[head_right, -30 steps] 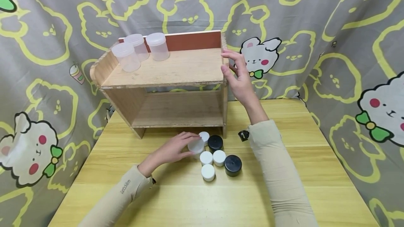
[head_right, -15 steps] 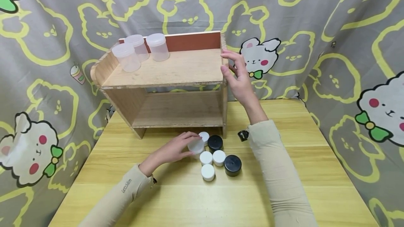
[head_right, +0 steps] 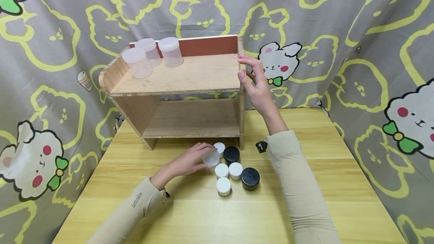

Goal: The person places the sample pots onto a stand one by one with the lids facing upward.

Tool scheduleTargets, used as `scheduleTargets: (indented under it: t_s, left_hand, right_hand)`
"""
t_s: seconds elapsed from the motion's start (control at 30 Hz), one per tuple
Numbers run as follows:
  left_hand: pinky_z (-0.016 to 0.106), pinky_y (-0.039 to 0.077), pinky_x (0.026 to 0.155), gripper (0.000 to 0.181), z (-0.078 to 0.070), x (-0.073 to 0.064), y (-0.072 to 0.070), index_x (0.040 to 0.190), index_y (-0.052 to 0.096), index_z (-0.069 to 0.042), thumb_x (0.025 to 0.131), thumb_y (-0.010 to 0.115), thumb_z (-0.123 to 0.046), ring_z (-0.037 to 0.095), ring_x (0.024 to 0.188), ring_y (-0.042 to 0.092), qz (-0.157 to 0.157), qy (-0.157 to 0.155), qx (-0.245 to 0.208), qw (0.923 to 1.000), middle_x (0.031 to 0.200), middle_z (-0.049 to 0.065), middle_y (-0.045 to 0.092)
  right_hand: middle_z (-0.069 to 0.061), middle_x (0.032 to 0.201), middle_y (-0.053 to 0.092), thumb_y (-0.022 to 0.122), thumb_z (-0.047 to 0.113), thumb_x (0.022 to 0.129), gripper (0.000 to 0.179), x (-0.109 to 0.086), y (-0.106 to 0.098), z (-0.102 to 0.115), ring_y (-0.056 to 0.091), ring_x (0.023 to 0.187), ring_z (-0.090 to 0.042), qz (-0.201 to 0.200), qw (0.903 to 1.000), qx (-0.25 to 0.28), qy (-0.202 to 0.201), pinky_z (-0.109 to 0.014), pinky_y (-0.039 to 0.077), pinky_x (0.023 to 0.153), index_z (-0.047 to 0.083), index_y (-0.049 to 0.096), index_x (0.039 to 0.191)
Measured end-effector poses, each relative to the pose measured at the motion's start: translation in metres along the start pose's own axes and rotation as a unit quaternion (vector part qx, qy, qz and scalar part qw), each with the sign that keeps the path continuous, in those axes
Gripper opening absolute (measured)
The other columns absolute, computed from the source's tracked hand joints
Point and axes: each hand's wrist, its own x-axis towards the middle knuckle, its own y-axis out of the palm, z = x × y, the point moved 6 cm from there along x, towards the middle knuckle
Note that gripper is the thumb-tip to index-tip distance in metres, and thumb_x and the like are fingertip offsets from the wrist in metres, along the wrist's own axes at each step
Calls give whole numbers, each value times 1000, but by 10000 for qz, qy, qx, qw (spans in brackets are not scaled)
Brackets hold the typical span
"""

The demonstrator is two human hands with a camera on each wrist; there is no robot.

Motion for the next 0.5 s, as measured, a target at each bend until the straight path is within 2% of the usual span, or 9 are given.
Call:
scheduleTargets:
  t_s: [0.3,0.5]
  left_hand:
    - [39,49,109,59,-1,-1,-1,149,53,-10,96,76,-22,23,133,52,12,-2,-39,10000,148,7,55]
    - [39,49,109,60,-4,-2,-7,148,53,-8,94,77,-20,23,132,52,-162,124,22,9998,147,6,56]
  right_hand:
    - [-2,156,44,52,9,106,35,-1,0,1,35,150,-17,29,10000,-51,5,-39,36,117,-1,50,140]
    - [-3,156,44,52,9,106,36,-1,0,0,34,150,-17,15,10000,-29,-1,-39,36,117,-1,49,140]
